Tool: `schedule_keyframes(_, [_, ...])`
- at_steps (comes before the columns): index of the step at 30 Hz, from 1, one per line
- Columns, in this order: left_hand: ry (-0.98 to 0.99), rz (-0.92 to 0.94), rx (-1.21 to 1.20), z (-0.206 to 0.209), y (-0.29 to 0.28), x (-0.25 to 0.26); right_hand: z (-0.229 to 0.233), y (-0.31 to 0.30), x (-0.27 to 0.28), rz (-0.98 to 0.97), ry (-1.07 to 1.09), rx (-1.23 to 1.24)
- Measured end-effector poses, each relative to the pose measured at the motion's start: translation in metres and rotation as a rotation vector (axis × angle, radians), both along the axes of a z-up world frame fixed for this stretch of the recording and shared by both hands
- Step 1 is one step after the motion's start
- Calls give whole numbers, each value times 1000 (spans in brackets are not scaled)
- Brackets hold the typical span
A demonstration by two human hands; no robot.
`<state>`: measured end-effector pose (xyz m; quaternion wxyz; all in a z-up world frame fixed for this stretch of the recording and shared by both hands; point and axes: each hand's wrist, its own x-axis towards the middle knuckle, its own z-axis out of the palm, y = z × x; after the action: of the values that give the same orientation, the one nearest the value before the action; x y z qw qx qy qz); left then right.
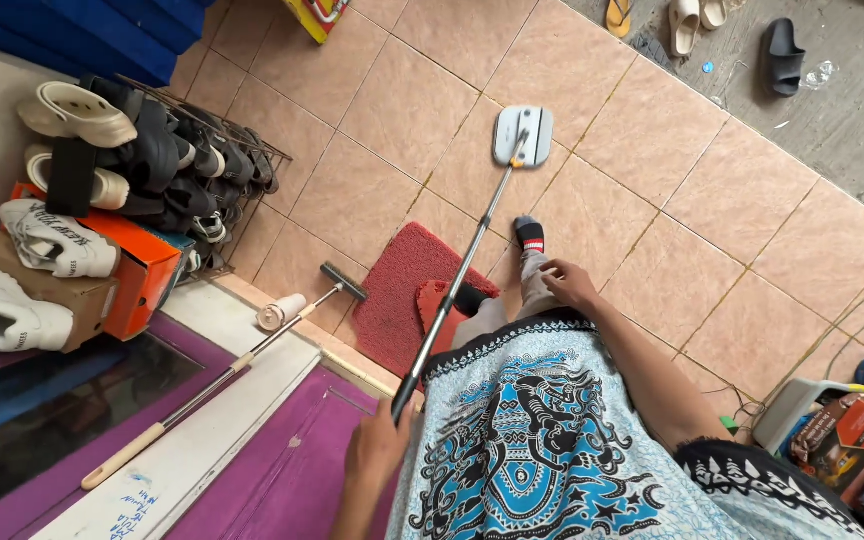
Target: The person sweeps the floor with a handheld brush and uses a flat mop with a long handle to wipe the tiled surface around footwear and a motorcycle.
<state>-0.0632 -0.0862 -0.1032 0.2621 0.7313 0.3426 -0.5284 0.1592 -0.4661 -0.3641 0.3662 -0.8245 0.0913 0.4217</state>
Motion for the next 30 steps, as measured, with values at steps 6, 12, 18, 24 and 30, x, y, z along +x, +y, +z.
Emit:
schedule_keyframes(6, [-90, 9, 47, -2, -35, -5, 0, -7, 7, -93, 64, 16])
schedule_keyframes(12, [-193, -42, 37, -22, -42, 45, 0, -17, 22, -162, 130, 5])
schedule_keyframes(18, [-312, -117, 22, -35, -63, 128, 3, -28, 49, -98, 108, 53])
schedule_keyframes(24, [-282, -143, 3, -57, -90, 211, 3, -61, 76, -110, 73, -43])
schedule_keyframes(30, [-439, -209, 22, -94, -110, 265, 20, -107, 65, -86, 10, -192])
